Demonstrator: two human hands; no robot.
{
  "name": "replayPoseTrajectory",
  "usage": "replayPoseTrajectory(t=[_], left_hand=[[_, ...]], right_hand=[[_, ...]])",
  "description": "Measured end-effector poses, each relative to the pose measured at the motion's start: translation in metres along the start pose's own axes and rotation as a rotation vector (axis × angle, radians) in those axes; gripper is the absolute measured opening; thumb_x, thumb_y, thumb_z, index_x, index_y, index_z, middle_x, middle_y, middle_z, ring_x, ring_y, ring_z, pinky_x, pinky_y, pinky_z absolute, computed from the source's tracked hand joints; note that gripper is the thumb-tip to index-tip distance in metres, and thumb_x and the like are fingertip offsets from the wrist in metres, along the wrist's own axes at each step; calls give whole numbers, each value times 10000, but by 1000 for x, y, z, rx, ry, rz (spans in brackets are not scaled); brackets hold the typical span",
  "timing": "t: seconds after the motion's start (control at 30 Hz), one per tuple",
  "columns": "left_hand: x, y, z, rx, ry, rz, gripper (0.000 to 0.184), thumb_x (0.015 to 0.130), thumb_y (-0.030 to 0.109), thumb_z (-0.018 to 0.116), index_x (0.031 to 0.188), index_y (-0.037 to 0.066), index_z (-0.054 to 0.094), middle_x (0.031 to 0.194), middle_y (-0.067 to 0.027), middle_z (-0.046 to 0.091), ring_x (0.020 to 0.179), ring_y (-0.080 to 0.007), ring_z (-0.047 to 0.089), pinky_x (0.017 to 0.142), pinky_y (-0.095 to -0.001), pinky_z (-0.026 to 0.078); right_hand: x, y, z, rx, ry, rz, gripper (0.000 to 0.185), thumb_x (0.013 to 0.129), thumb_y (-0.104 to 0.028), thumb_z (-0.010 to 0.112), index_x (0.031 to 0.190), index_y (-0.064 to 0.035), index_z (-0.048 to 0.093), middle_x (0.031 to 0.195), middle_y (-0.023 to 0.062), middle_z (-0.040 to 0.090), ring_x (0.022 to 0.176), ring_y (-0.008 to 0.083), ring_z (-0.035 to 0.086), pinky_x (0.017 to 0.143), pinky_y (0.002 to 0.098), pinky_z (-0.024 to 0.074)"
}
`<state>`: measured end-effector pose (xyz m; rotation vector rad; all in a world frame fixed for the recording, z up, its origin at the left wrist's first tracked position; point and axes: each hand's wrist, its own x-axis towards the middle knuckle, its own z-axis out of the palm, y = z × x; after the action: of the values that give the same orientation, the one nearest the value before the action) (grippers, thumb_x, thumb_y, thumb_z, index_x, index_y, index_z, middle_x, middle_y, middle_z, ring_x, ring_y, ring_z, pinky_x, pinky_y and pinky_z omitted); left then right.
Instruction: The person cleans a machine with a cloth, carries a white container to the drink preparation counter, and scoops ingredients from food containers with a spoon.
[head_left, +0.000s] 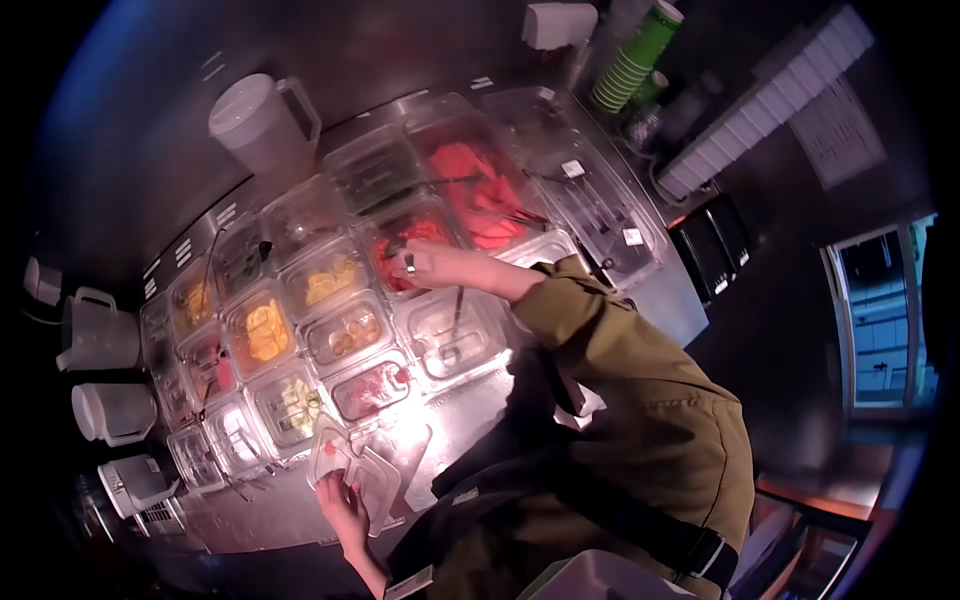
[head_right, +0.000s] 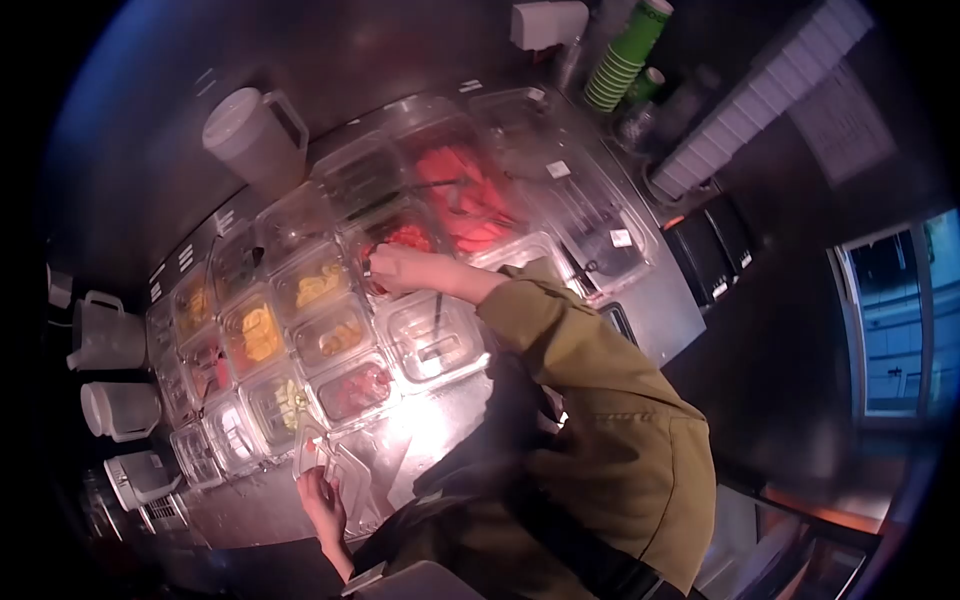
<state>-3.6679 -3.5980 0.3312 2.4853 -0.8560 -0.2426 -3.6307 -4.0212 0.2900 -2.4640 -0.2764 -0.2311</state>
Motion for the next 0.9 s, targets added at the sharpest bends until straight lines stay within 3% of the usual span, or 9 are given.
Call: replayPoseTrajectory(t=[0.17,0.27,0.37,0.5,0.6,0.7,0.73,0.83,0.9], left_hand=[[11,7,-11,14,-27,22,304,674,-15,583,968,-9,504,914,-160,495,863,-341,459,750,-393,373],[3,6,-8,35,-17,7,312,666,-21,577,969,-16,506,916,-163,495,865,-348,459,750,-404,371],[7,3,0,99,-64,58,303,667,-15,578,962,-21,508,913,-164,495,869,-352,456,757,-413,368],[1,6,-2,16,-52,36,292,663,-15,581,945,-22,507,919,-167,499,879,-355,457,767,-413,367],[4,11,-4,66,-62,25,282,660,-18,580,933,-19,507,921,-165,501,873,-353,457,765,-413,367],[3,6,-6,74,-32,63,284,656,-17,582,930,-15,506,907,-162,500,870,-351,457,761,-411,366],[2,6,-6,43,-16,66,291,652,-12,585,931,-14,505,897,-163,501,867,-351,457,758,-410,368],[-1,10,-4,67,14,31,290,653,-13,581,933,-13,504,895,-163,500,864,-352,457,757,-407,369],[-2,8,-1,52,-11,20,287,656,-15,576,933,-13,505,900,-164,498,864,-351,456,756,-406,370]], right_hand=[[4,7,8,56,130,118,172,713,-104,489,768,33,577,662,241,555,626,358,575,543,420,453],[-9,6,-3,-121,178,244,114,721,-71,487,700,13,562,624,219,535,618,390,548,586,450,444],[-14,13,14,-107,-41,385,209,727,-120,485,773,58,585,788,270,572,743,375,579,661,427,472],[-15,-18,-16,-11,96,406,189,692,-124,534,743,44,602,753,237,579,726,360,583,657,420,475],[-12,6,12,-48,-123,364,188,694,-136,535,725,35,608,769,216,590,730,361,583,665,420,473],[-3,21,11,-404,-134,-119,209,763,-148,482,690,17,588,696,222,564,682,381,555,656,446,444],[-1,-7,-4,-85,68,296,236,784,-178,471,780,24,593,754,212,580,717,370,562,696,436,443],[4,14,29,-66,63,354,276,789,-197,460,923,18,570,808,226,579,759,367,561,716,426,441],[16,17,19,-13,-113,381,306,794,-205,447,950,39,549,812,253,569,777,371,557,721,422,440]])
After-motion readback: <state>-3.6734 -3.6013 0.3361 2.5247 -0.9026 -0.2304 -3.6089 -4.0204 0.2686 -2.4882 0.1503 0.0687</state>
